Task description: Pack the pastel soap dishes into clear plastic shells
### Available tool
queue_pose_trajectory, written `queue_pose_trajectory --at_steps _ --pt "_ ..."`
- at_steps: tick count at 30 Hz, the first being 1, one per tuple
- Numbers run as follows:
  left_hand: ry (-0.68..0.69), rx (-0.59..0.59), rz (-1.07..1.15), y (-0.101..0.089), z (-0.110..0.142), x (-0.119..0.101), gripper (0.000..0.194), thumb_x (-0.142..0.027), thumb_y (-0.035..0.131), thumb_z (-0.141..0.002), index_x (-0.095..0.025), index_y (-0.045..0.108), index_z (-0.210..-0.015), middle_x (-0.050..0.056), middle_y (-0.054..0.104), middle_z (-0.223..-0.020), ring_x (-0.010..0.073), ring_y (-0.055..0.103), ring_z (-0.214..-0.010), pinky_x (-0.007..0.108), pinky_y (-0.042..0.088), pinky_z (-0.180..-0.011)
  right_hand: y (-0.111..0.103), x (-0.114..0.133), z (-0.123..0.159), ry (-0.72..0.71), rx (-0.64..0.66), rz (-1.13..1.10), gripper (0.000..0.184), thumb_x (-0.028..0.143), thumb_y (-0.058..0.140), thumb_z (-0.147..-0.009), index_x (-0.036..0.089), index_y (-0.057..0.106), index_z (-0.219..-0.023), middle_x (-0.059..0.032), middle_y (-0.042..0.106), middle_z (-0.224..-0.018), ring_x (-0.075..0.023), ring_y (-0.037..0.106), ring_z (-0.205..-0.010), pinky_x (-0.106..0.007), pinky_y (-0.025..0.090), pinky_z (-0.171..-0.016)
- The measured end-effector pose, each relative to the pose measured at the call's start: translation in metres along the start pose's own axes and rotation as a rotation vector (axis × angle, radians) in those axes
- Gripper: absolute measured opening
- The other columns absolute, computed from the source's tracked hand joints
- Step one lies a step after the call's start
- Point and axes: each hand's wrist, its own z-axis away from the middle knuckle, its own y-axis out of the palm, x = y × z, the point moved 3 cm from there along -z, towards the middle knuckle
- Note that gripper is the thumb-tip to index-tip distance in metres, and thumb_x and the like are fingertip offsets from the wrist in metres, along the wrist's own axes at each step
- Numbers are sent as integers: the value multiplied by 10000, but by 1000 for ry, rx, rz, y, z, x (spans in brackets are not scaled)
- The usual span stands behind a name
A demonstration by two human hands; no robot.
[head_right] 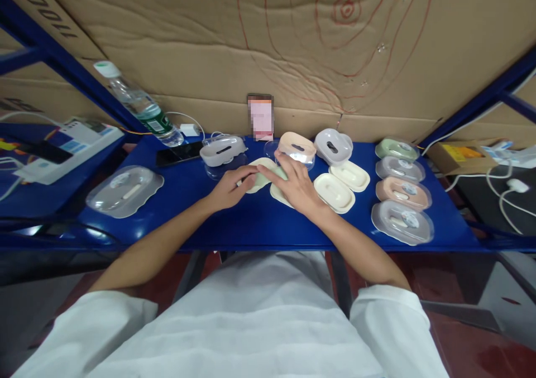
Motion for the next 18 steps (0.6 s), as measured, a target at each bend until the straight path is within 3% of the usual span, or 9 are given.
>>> queue_pose_trajectory --at_steps 3,8,11,15,18 --pt "-137 -7 199 -3 -4 6 598 -744 566 -1009 -209 783 -1163 82 794 -1045 227 712 -893 345 557 -821 -3 3 -2 -41 0 -15 841 19 566 -1011 492 379 -1681 -63 430 -1726 -337 456 -1552 -594 363 -1285" --pt "-264 -49 409 -5 -9 16 595 -770 682 -926 -219 791 -1121 66 779 -1015 222 706 -901 336 558 -803 -10 8 -4 -113 14 -31 690 76 602 -1040 473 517 -1598 -42 531 -1665 -301 515 -1494 -560 363 -1270" --pt "-309 -140 427 -8 -10 21 637 -815 584 -955 -234 764 -1142 66 774 -981 232 718 -883 360 573 -786 -14 11 -3 -186 -15 -34 550 92 584 -1059 413 622 -1504 -47 627 -1571 -276 550 -1448 -513 374 -1234" --pt "-148 -431 -39 -37 -9 16 655 -787 400 -1047 -248 731 -1215 91 779 -1186 272 704 -1120 448 538 -1021 -14 10 -3 -249 -9 -20 382 120 514 -1097 278 692 -1395 -85 753 -1330 -247 635 -1264 -460 406 -1124" --pt "-41 -517 -443 -65 -8 16 616 -700 337 -1103 -254 742 -1229 79 764 -1302 291 610 -1323 531 339 -1231 -9 4 -5 -197 48 -46 362 136 471 -1103 217 706 -1365 -102 770 -1167 -255 647 -1133 -432 430 -1016"
